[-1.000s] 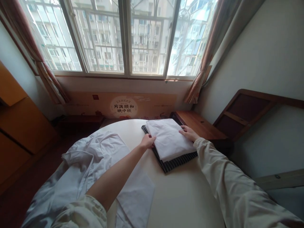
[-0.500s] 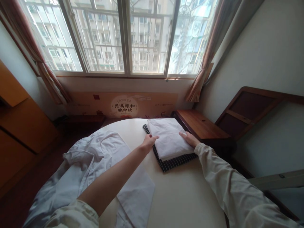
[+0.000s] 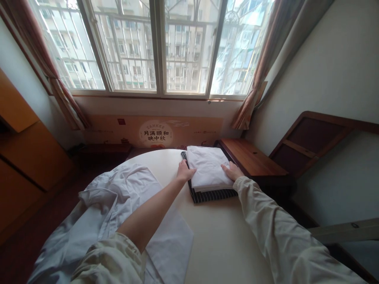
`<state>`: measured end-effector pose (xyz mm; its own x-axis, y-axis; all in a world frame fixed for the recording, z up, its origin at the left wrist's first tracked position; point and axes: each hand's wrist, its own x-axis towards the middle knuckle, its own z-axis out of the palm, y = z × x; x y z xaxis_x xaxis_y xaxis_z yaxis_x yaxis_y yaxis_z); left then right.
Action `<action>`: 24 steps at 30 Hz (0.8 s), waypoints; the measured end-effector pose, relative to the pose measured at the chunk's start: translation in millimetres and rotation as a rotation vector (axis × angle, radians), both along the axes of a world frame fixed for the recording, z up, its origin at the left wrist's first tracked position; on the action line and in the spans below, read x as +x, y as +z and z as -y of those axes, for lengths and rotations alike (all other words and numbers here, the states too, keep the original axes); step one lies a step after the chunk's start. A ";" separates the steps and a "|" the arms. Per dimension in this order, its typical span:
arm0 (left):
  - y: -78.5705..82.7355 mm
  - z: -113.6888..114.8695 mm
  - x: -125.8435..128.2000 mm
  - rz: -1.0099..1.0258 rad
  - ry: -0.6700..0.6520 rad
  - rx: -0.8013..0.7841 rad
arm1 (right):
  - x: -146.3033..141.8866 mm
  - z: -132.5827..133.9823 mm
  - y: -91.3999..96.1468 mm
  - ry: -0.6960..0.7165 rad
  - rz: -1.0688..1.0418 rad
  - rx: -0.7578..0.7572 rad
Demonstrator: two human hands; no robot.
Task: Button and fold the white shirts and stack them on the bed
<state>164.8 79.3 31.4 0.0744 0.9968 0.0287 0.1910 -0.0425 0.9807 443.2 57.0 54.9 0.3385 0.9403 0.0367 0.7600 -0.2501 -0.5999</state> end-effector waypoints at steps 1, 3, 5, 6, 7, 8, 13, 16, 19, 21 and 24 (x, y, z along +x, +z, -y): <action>1.0 4.1 -4.0 -0.093 -0.022 0.116 | -3.7 1.1 1.7 0.011 0.098 0.035; -0.9 14.0 -11.2 -0.284 -0.151 0.353 | -13.4 6.5 1.8 0.104 0.300 0.105; -7.9 23.1 -17.2 -0.383 -0.349 0.471 | -25.3 14.9 -4.0 0.255 0.396 0.101; -12.5 26.6 -19.8 -0.399 -0.426 0.477 | -31.3 19.7 -8.8 0.309 0.406 0.074; -17.0 29.4 -22.5 -0.404 -0.480 0.469 | -36.6 24.4 -14.2 0.339 0.410 0.047; -20.8 31.6 -25.4 -0.402 -0.514 0.457 | -41.1 28.7 -19.5 0.347 0.413 0.026; -12.7 40.7 -51.8 -0.393 -0.575 0.425 | -48.1 40.3 -25.6 0.323 0.435 0.002; 13.5 48.1 -86.4 -0.408 -0.568 0.415 | -55.3 46.7 -9.1 0.344 0.431 0.007; 42.0 52.9 -142.8 -0.478 -0.459 0.431 | -84.9 62.9 8.4 0.460 0.425 0.169; 56.3 53.0 -191.9 -0.551 -0.302 0.423 | -118.6 78.4 13.7 0.562 0.408 0.242; 66.6 52.4 -274.4 -0.599 0.073 0.280 | -177.5 100.9 10.2 0.680 0.400 0.194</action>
<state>-109.5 26.9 98.0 0.0904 0.9609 0.2619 0.7119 -0.2462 0.6577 265.7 -43.9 65.1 -0.3778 0.8999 0.2178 0.8744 0.4241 -0.2356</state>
